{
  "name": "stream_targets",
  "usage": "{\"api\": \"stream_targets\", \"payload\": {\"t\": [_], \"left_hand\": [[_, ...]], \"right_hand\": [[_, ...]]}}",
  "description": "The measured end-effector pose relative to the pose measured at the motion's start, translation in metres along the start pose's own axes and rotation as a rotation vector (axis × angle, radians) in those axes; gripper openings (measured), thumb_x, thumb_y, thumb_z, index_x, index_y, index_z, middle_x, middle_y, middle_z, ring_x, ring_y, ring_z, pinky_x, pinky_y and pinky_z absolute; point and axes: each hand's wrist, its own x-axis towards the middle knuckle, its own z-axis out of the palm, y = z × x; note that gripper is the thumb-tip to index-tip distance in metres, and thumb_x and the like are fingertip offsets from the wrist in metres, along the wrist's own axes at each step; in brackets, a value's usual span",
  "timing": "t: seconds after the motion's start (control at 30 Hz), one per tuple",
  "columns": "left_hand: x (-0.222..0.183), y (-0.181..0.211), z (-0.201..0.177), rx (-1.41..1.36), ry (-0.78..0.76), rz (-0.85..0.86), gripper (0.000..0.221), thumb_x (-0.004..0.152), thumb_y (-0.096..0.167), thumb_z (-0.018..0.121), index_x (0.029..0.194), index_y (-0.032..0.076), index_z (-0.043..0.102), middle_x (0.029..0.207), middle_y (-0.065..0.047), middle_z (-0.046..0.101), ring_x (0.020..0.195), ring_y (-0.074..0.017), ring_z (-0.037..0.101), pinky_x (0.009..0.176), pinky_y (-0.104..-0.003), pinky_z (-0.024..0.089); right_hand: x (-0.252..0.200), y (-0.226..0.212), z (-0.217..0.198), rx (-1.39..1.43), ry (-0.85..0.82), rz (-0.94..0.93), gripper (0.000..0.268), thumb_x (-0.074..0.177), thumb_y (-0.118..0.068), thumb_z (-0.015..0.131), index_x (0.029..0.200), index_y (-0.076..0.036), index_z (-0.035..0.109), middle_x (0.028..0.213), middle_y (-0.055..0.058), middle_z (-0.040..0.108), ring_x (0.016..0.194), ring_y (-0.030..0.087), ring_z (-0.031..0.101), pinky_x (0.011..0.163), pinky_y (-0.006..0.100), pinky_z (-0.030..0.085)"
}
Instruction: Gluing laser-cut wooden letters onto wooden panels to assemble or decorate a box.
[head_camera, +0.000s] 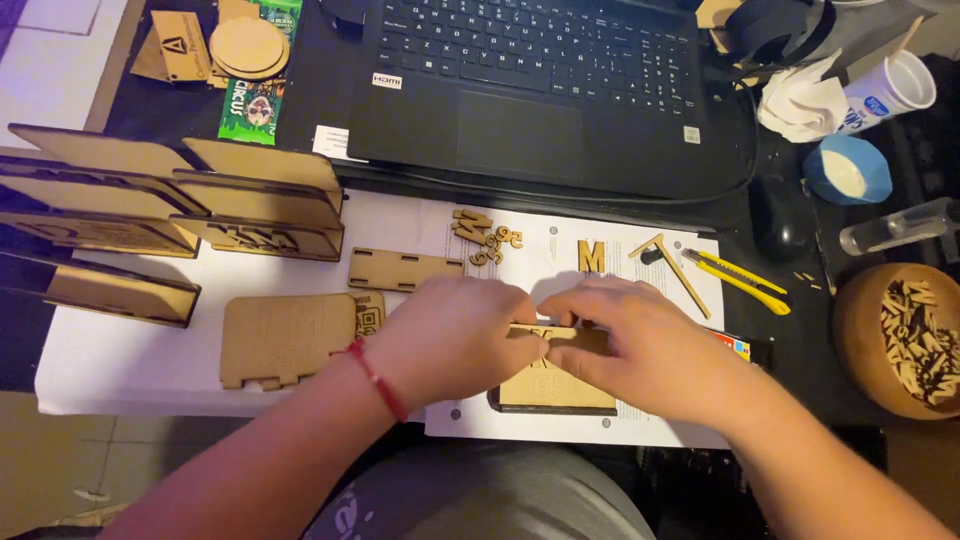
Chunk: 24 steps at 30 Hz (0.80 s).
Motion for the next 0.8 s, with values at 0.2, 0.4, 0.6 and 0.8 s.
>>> {"api": "stream_targets", "payload": {"t": [0.2, 0.4, 0.6, 0.8], "left_hand": [[0.009, -0.008, 0.018, 0.017, 0.069, -0.018, 0.031, 0.088, 0.035, 0.042, 0.066, 0.015, 0.051, 0.065, -0.005, 0.059, 0.064, -0.0301, 0.058, 0.064, -0.046, 0.046], [0.012, -0.014, 0.038, 0.028, 0.23, 0.066, 0.036, 0.099, 0.045, 0.052, 0.085, 0.014, 0.066, 0.074, -0.002, 0.068, 0.068, -0.0287, 0.063, 0.069, -0.048, 0.046], [0.011, -0.015, 0.046, 0.053, 0.33, 0.108, 0.034, 0.097, 0.044, 0.057, 0.082, 0.014, 0.065, 0.071, -0.002, 0.067, 0.067, -0.0307, 0.063, 0.065, -0.049, 0.044], [0.007, -0.012, 0.048, 0.059, 0.355, 0.096, 0.029, 0.096, 0.042, 0.058, 0.095, 0.013, 0.066, 0.082, -0.003, 0.068, 0.077, -0.0338, 0.063, 0.072, -0.054, 0.045]], "right_hand": [[0.014, -0.004, -0.004, 0.123, -0.265, 0.336, 0.018, 0.088, -0.034, 0.065, 0.099, -0.025, 0.076, 0.09, -0.008, 0.07, 0.077, 0.011, 0.061, 0.072, 0.027, 0.047], [0.015, -0.003, -0.001, 0.088, -0.24, 0.377, 0.012, 0.087, -0.03, 0.069, 0.09, -0.024, 0.079, 0.076, -0.005, 0.068, 0.063, 0.013, 0.052, 0.062, 0.03, 0.041], [0.011, 0.006, 0.009, 0.015, -0.132, 0.158, 0.022, 0.088, -0.043, 0.064, 0.091, -0.027, 0.078, 0.079, -0.012, 0.075, 0.079, 0.013, 0.066, 0.096, 0.036, 0.034], [0.005, 0.002, 0.011, -0.148, -0.139, 0.185, 0.026, 0.09, -0.05, 0.059, 0.095, -0.029, 0.073, 0.092, -0.011, 0.073, 0.096, 0.019, 0.06, 0.091, 0.042, 0.033]]}}
